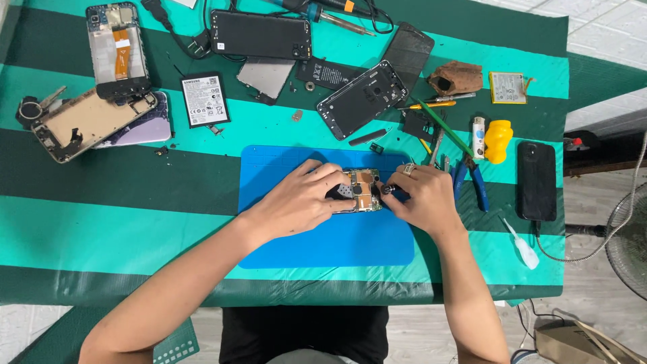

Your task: Repairing a mobile phone by assembling internal components and connecting ribbon cables.

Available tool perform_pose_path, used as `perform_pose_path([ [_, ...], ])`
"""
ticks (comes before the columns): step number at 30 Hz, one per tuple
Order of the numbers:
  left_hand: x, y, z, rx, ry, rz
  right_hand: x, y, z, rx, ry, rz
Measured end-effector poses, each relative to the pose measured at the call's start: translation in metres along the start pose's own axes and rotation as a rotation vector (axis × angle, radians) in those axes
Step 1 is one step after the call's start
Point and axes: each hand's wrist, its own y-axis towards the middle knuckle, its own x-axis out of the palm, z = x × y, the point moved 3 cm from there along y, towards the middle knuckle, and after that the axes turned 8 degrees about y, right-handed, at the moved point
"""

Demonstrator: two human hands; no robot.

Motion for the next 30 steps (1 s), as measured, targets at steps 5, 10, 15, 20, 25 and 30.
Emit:
perform_pose_path([
  [5,0.003,-0.002,0.0,-0.001,0.016,0.0,0.0,0.0,-0.001,0.014,0.013,0.011],
  [10,0.001,0.0,0.0,0.008,0.014,0.005,-0.004,0.001,-0.004,0.013,0.012,0.006],
  [15,-0.005,0.001,-0.002,0.01,0.067,0.078,-0.008,0.001,-0.01,-0.03,0.008,0.063],
  [20,0.002,-0.004,-0.018,-0.105,0.106,0.109,-0.003,-0.002,-0.003,0.078,-0.008,0.076],
  [25,0.004,-0.006,-0.021,-0.174,0.131,0.165,-0.007,0.003,-0.01,0.104,0.003,0.066],
  [30,0.015,-0.004,-0.018,-0.218,0.125,0.171,-0.01,0.005,-0.015,0.105,0.044,0.113],
])
